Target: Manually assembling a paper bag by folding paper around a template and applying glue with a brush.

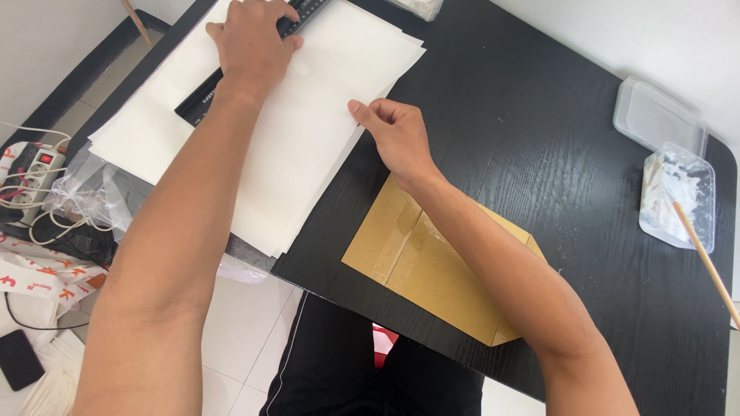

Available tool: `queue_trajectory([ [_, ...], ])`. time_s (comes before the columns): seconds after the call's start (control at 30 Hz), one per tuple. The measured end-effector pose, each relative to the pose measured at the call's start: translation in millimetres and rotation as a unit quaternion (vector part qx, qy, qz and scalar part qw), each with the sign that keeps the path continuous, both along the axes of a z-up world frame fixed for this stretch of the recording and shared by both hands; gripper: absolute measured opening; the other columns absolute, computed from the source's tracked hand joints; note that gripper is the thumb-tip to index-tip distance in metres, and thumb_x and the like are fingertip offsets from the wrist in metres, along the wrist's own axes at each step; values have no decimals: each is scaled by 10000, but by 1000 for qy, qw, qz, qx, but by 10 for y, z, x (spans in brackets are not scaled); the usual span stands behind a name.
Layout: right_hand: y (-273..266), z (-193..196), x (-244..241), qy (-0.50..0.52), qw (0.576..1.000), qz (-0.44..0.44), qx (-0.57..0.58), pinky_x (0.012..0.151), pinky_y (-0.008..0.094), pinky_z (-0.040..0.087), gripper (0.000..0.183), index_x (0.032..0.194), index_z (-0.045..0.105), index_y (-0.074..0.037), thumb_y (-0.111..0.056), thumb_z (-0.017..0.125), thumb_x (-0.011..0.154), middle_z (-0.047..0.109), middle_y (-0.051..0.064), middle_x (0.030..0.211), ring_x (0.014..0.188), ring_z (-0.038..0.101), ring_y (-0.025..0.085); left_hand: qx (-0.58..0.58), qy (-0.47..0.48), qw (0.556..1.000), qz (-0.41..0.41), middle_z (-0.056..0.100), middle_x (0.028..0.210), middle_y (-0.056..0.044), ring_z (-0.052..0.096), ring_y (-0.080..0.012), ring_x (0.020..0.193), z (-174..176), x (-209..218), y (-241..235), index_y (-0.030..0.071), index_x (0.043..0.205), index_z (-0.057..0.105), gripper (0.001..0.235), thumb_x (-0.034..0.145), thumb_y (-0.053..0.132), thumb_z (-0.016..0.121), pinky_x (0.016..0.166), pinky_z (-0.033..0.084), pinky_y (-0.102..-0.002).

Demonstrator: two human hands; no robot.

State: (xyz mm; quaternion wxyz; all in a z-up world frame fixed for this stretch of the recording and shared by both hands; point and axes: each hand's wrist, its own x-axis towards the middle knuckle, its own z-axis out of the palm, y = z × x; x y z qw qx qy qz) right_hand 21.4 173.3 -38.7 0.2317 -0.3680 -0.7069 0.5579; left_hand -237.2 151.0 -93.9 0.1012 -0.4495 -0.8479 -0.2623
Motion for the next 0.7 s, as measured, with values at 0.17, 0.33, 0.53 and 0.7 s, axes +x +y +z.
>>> queue_trajectory([
  [0.17,31,35,-2,12,997,11,-77,599,233,438,442,604,486,-162,-320,707,952,502,-12,563,566,486,87,0,-11,1000,-3,678,862,-11,586,-289,906,24,-45,28,289,1055,788,230,844,289,880,734,333,-504],
  [0.33,33,35,9,121,961,62,-239,941,385,616,329,725,416,-157,-244,554,1011,620,-13,870,893,751,233,-16,-16,1000,-2,646,867,-12,603,-287,851,19,-56,34,259,1065,765,224,864,261,864,706,340,-518],
  [0.53,52,-37,80,212,927,62,-304,999,530,603,166,1051,606,-76,-189,486,1033,700,118,1128,1074,735,342,-51,-32,998,-5,649,958,-43,619,-300,903,78,-60,42,255,1125,736,231,909,262,817,759,362,-556],
  [0.7,118,-132,183,282,901,51,-327,883,506,587,135,941,626,-116,-175,523,1005,699,55,1005,935,705,274,-54,-27,998,-19,652,1000,-87,617,-335,911,44,-104,43,207,1172,718,261,927,240,801,744,419,-603],
])
